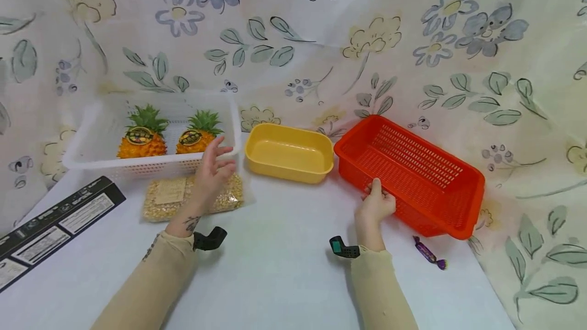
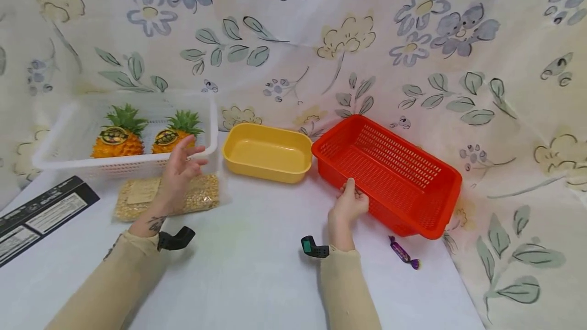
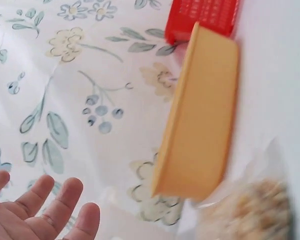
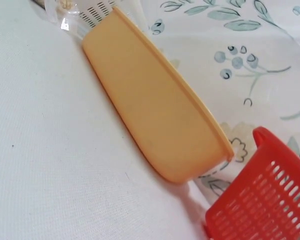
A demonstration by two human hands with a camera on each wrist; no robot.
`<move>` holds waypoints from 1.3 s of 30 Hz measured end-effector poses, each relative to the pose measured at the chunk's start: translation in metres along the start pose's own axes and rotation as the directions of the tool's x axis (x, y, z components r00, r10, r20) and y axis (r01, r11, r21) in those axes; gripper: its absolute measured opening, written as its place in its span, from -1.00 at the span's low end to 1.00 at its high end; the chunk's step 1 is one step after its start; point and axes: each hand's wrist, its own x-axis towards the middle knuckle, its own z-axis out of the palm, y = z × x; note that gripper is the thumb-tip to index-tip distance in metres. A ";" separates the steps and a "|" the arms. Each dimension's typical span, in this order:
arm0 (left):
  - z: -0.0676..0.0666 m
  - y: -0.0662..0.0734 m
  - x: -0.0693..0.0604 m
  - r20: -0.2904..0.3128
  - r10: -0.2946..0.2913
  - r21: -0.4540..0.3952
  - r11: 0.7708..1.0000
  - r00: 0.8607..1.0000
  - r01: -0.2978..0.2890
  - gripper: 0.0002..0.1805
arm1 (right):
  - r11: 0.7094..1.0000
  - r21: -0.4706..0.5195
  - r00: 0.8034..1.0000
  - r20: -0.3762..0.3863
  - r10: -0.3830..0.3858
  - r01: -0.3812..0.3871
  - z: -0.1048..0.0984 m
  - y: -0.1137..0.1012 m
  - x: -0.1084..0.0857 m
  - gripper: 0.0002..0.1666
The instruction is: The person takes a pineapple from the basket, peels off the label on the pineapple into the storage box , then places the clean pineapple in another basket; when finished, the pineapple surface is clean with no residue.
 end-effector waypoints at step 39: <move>-0.071 0.064 0.146 -0.306 -0.237 0.472 0.804 0.922 0.363 0.13 | 0.998 -0.035 0.998 -0.007 0.061 -0.061 -0.001 -0.003 0.001 -0.84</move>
